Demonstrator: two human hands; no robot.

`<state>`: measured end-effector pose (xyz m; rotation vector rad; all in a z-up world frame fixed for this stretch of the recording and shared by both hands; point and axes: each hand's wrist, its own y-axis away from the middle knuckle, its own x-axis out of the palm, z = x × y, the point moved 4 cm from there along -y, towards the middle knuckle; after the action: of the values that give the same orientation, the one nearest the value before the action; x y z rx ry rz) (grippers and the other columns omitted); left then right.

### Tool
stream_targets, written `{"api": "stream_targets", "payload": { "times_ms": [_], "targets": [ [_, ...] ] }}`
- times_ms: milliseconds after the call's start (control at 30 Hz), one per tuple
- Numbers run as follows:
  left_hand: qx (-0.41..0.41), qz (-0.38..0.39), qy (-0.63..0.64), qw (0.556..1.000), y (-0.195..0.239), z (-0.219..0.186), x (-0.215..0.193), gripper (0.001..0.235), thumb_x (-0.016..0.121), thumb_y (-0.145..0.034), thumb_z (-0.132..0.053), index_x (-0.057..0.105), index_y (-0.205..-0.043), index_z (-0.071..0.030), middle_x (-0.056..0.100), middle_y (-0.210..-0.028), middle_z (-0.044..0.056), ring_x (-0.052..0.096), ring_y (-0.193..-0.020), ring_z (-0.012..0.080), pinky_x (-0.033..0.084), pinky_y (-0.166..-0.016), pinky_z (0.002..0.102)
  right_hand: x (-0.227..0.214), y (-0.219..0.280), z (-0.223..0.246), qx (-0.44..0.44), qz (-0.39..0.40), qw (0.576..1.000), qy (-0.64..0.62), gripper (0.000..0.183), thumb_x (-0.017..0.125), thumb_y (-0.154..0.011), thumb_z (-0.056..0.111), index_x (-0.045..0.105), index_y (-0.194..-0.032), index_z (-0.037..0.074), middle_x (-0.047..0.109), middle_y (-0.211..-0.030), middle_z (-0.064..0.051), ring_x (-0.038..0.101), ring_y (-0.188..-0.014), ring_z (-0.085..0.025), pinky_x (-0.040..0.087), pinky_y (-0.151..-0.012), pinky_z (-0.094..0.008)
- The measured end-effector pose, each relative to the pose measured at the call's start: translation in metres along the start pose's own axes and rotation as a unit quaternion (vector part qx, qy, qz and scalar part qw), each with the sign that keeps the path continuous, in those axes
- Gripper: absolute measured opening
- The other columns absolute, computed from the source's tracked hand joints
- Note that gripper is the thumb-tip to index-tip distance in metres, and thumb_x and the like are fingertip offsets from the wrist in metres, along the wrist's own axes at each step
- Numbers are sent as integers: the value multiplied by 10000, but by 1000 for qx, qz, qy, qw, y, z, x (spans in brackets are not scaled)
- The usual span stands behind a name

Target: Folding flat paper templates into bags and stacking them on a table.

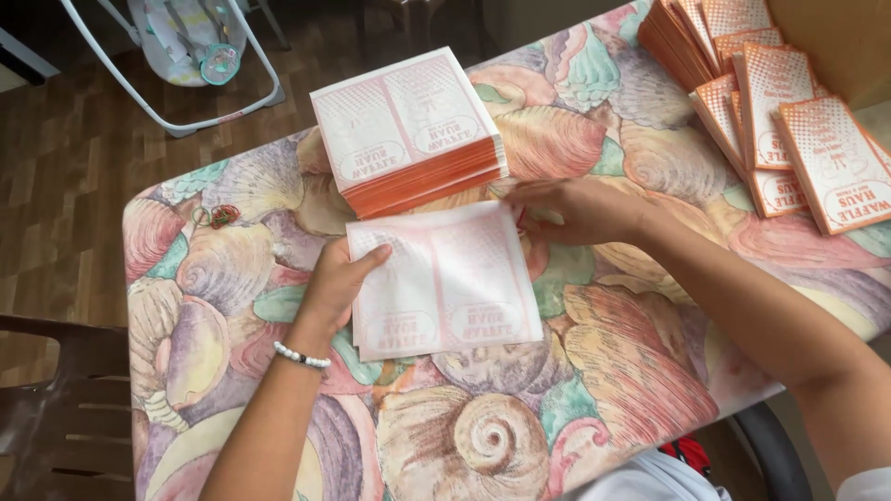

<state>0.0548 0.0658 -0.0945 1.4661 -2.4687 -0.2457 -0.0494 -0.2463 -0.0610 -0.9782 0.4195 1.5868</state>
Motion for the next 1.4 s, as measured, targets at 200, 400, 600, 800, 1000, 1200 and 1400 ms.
{"api": "stream_targets", "payload": {
  "times_ms": [200,400,600,800,1000,1200,1400],
  "targets": [
    [-24,-17,-54,998,-3,-2,-3,422,815,-783,-57,697,-1181,23,755,-983,166,753,-844,259,622,-754,430,9,-11,-7,-82,39,992,82,299,681,-908,105,741,-1199,77,747,-1153,-140,679,-1108,-416,540,-931,-523],
    [100,25,-162,981,-9,9,0,401,702,-837,-73,691,-1238,-53,734,-1225,36,678,-1108,161,537,-966,314,-33,7,-28,108,85,969,205,317,700,-911,241,752,-1224,253,767,-1194,36,731,-1039,-209,537,-915,-369],
    [61,-38,-218,973,-2,2,1,480,713,-784,-108,652,-1260,-116,737,-1244,9,688,-1139,160,543,-934,317,-80,-90,-53,71,-194,969,136,187,840,-1137,237,766,-1167,68,752,-1098,-35,657,-943,-151,484,-835,-307],
    [6,-7,-173,985,2,-5,9,480,690,-823,-52,646,-1298,-105,726,-1284,27,679,-1177,178,545,-973,331,-37,-217,-91,79,-197,965,154,234,796,-1073,339,803,-985,123,760,-910,-20,708,-808,-198,483,-598,-376],
    [-6,13,-122,992,-5,0,5,515,704,-800,-23,628,-1305,-91,724,-1242,48,682,-1130,183,554,-945,329,-25,-214,-74,143,-179,964,137,234,778,-953,365,787,-1055,154,737,-1059,-57,640,-940,-273,499,-668,-461],
    [38,30,-157,986,7,-9,13,349,733,-847,-99,666,-1189,-80,750,-1158,36,699,-1061,152,583,-875,316,-34,-98,-31,45,-317,947,-17,143,711,-1074,207,727,-1123,74,706,-1034,-47,654,-971,-115,531,-754,-262],
    [101,10,29,994,16,-26,36,358,793,-799,-14,693,-1143,-28,750,-977,73,707,-888,149,612,-786,335,14,10,-29,129,-137,879,-438,858,698,-852,383,317,-1591,167,621,-1382,-106,661,-1159,-174,571,-951,-327]
  ]
}}
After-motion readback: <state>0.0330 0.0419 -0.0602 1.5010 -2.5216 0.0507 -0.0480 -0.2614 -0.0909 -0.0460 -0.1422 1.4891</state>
